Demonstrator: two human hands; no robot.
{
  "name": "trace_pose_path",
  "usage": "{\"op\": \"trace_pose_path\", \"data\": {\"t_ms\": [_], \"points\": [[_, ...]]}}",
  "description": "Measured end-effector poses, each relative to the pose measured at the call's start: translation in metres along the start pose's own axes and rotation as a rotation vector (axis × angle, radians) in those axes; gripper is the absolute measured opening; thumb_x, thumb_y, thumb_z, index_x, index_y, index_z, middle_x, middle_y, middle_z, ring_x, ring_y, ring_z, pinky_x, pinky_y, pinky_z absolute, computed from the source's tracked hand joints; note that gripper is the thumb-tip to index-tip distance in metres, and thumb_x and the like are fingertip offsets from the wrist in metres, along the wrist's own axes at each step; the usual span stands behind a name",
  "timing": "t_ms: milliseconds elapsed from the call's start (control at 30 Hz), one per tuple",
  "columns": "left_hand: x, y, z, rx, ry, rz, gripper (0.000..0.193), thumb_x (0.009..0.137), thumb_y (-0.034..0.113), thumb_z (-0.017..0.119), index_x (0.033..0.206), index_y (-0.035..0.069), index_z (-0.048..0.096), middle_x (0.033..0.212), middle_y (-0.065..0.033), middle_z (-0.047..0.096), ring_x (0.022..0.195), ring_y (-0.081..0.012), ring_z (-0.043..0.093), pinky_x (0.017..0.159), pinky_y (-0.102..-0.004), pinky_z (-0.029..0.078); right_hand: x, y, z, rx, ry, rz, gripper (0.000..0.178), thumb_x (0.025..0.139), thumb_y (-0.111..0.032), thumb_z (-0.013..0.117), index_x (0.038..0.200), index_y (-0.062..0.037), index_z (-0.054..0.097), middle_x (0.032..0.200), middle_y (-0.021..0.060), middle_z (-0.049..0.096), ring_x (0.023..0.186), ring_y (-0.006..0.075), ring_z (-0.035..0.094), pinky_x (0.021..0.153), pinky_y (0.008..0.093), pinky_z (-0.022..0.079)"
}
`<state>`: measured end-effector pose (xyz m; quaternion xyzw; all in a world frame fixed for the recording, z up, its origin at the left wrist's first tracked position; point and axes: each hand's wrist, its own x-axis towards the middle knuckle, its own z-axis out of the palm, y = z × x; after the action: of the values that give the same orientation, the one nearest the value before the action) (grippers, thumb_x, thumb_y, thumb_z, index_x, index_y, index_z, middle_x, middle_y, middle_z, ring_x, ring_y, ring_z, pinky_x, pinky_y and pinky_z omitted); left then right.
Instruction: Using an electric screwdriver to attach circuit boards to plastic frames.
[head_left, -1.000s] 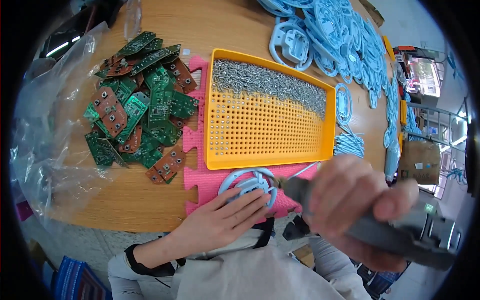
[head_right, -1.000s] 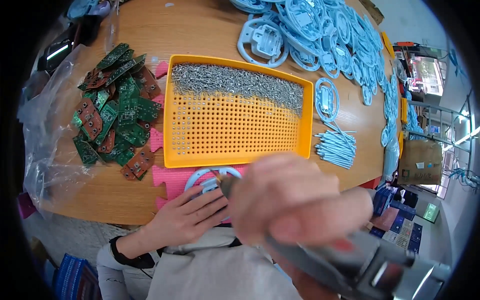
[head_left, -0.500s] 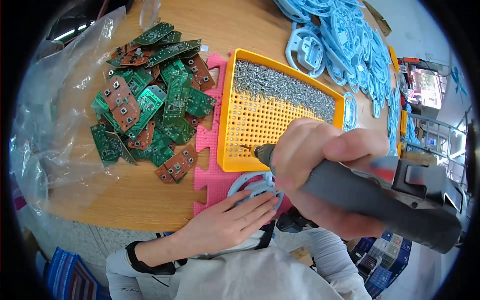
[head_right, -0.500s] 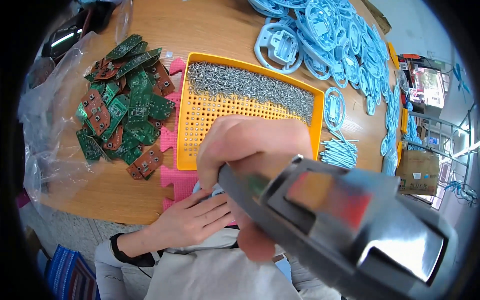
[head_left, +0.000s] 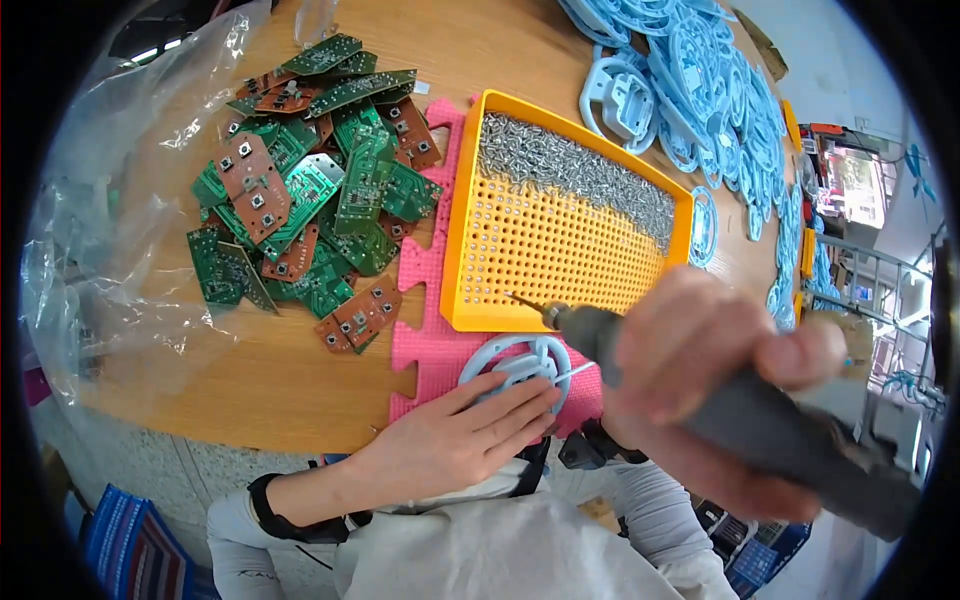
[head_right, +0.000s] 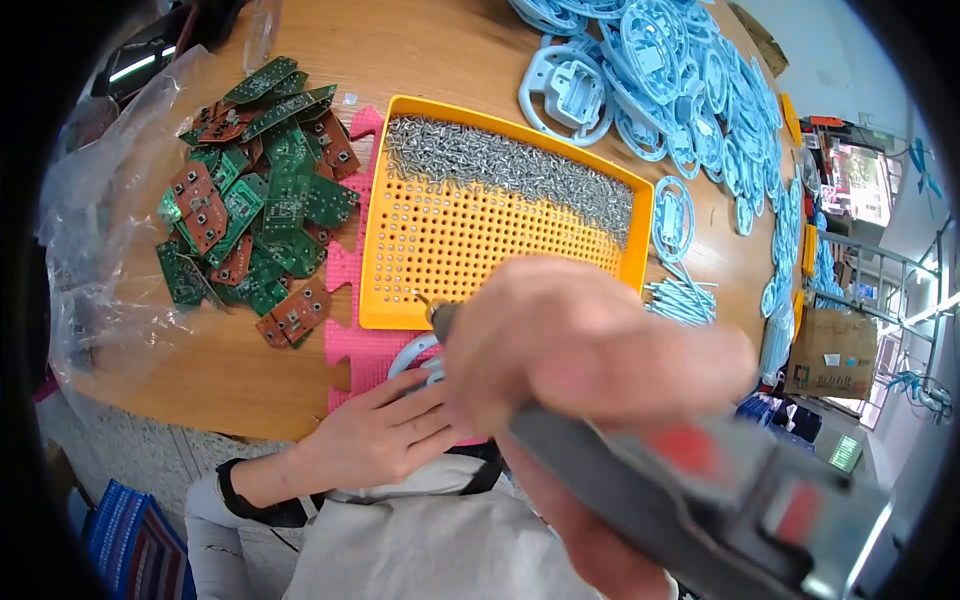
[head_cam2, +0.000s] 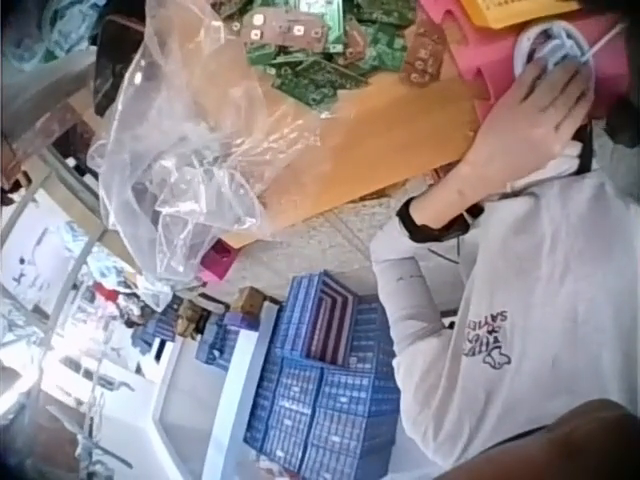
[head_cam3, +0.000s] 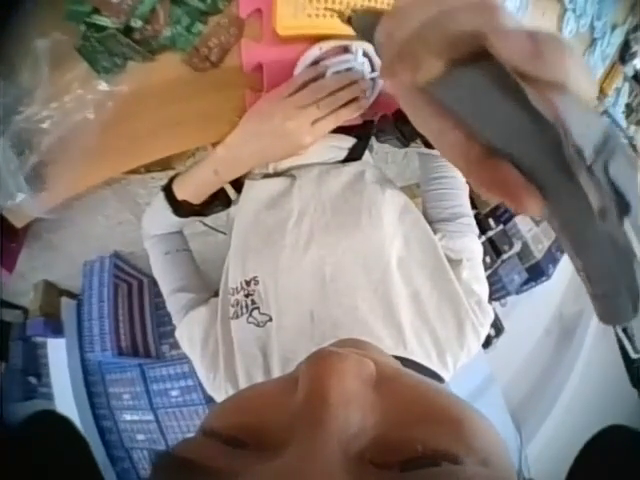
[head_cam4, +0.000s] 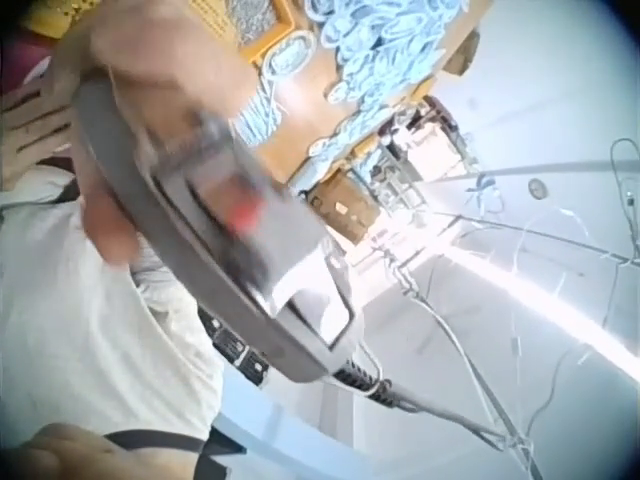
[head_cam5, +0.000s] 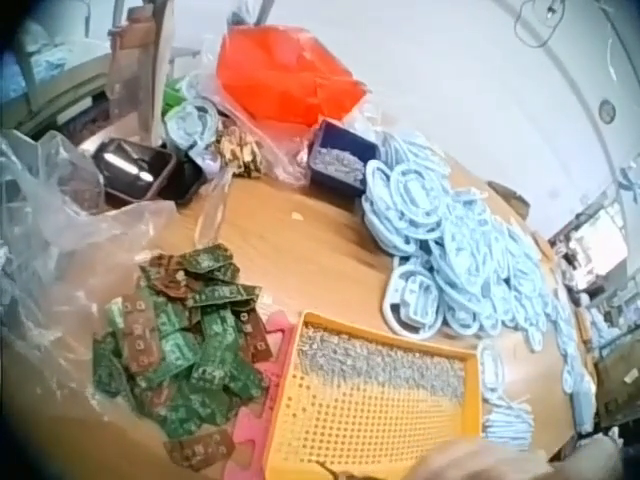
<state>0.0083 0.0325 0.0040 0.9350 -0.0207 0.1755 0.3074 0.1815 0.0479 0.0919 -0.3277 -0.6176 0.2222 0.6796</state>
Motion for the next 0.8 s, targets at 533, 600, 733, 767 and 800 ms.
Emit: {"op": "trace_pose_path", "data": {"t_ms": [533,600,733,767,800], "points": [[-0.003,-0.002,0.003,-0.001,0.031,-0.006,0.044,0.080,0.017,0.054,0.123,0.007,0.057,0.123,-0.0041,0.058,0.122,-0.0183,0.048,0.108,-0.0363,0.034,-0.036,-0.004,0.000,0.010,-0.109,0.032,0.061,0.085,-0.058,0.057,0.100,-0.0017,0.041,0.059,0.0073,0.058,0.041,0.0172,0.055,0.039,0.0269,0.047],[-0.001,-0.002,0.002,0.000,0.041,0.004,0.043,0.079,0.017,0.054,0.121,0.006,0.058,0.122,-0.0042,0.058,0.121,-0.0186,0.049,0.107,-0.0367,0.034,-0.031,-0.005,-0.005,-0.005,-0.169,0.043,0.061,0.084,-0.058,0.058,0.100,-0.0015,0.041,0.060,0.0077,0.058,0.042,0.0174,0.055,0.039,0.0273,0.047],[-0.005,-0.002,0.004,-0.053,0.055,-0.013,0.042,0.079,0.017,0.054,0.119,0.005,0.059,0.121,-0.0048,0.058,0.120,-0.0193,0.050,0.107,-0.0377,0.034,-0.026,-0.007,-0.003,-0.036,-0.309,0.087,0.063,0.083,-0.058,0.061,0.100,-0.0011,0.041,0.061,0.0085,0.058,0.042,0.0179,0.055,0.039,0.0280,0.046],[-0.008,-0.003,0.004,-0.055,0.058,-0.028,0.042,0.079,0.017,0.054,0.118,0.005,0.059,0.121,-0.0052,0.058,0.119,-0.0198,0.050,0.107,-0.0383,0.034,-0.030,-0.003,0.000,-0.020,-0.309,0.087,0.063,0.083,-0.058,0.061,0.100,-0.0011,0.041,0.061,0.0085,0.058,0.042,0.0179,0.055,0.039,0.0280,0.046],[-0.004,-0.002,0.002,-0.064,0.069,-0.021,0.041,0.078,0.017,0.054,0.118,0.005,0.059,0.120,-0.0055,0.058,0.118,-0.0202,0.051,0.108,-0.0388,0.034,-0.030,-0.005,-0.001,-0.037,-0.296,0.084,0.063,0.083,-0.058,0.061,0.100,-0.0012,0.041,0.061,0.0084,0.058,0.043,0.0178,0.055,0.039,0.0278,0.045]]}}
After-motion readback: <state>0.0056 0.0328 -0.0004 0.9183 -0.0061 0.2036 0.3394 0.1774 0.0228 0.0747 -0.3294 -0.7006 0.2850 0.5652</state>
